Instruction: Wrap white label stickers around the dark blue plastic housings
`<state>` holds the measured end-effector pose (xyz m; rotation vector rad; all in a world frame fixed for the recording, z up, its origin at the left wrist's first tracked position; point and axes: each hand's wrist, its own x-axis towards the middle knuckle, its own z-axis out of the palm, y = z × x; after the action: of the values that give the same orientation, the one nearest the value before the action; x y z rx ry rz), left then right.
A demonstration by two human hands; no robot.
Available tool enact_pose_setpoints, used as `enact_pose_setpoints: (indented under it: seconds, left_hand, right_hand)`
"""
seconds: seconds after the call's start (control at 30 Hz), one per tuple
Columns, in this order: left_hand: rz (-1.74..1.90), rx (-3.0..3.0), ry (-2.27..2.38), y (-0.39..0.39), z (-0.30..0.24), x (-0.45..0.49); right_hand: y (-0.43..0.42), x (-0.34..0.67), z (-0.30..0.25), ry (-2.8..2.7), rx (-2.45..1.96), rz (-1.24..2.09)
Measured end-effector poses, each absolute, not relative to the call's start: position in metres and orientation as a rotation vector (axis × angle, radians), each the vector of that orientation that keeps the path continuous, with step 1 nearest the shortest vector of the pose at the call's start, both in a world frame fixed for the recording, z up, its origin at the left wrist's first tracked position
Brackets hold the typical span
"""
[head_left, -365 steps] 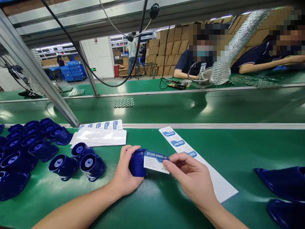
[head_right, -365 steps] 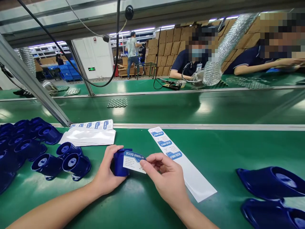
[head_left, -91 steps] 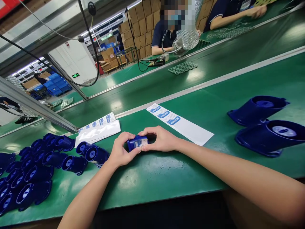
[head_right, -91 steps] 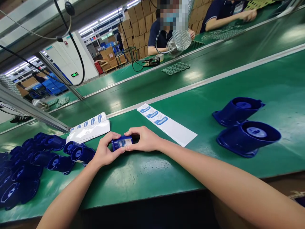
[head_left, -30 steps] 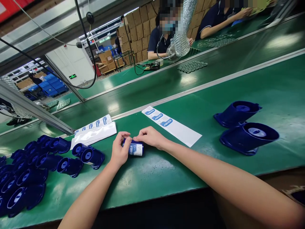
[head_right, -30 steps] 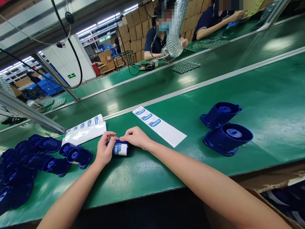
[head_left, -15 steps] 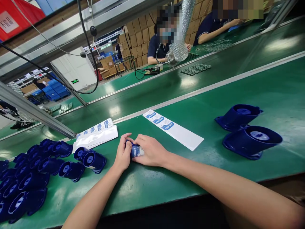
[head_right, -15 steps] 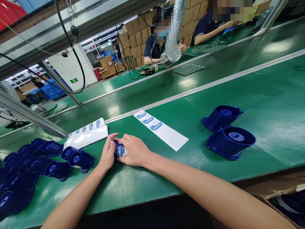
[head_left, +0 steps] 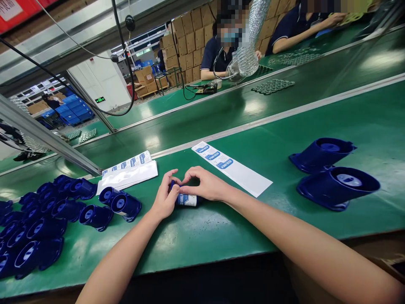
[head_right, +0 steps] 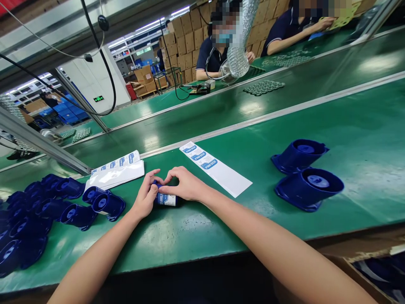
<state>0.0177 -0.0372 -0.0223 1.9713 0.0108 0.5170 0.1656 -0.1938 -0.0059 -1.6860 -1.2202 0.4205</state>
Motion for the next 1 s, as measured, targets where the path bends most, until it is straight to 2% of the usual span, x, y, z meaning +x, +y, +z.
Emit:
enact_pose_setpoints:
  seconds: [0.2, 0.5, 0.6, 0.73, 0.87, 1.0]
  left_hand:
    - [0.49, 1.956, 0.028, -0.035, -0.023, 0.018]
    - [0.753, 1.818, -0.175, -0.041, -0.02, 0.005]
    - [0.849, 1.692, -0.062, -0.046, -0.019, 0.002]
    - [0.668, 1.54, -0.127, -0.043, -0.026, 0.005]
    - [0.526, 1.466, -0.18, -0.039, -0.034, 0.01]
    - [0.579, 1.485, -0.117, -0.038, -0.036, 0.01]
  right_hand:
    - [-0.216, 0.199, -0.006, -1.216, -1.669, 0.763]
    - [-0.201, 0.177, -0.009, -0.97, -1.154, 1.302]
    - [-0.196, 0.167, -0.008, -0.775, -1.051, 1.305]
    - [-0.196, 0.169, -0.012, -0.61, -0.858, 1.244]
    - [-0.199, 0.172, -0.017, -0.654, -0.835, 1.271]
    - [-0.198, 0.168, -0.017, -0.773, -0.898, 1.231]
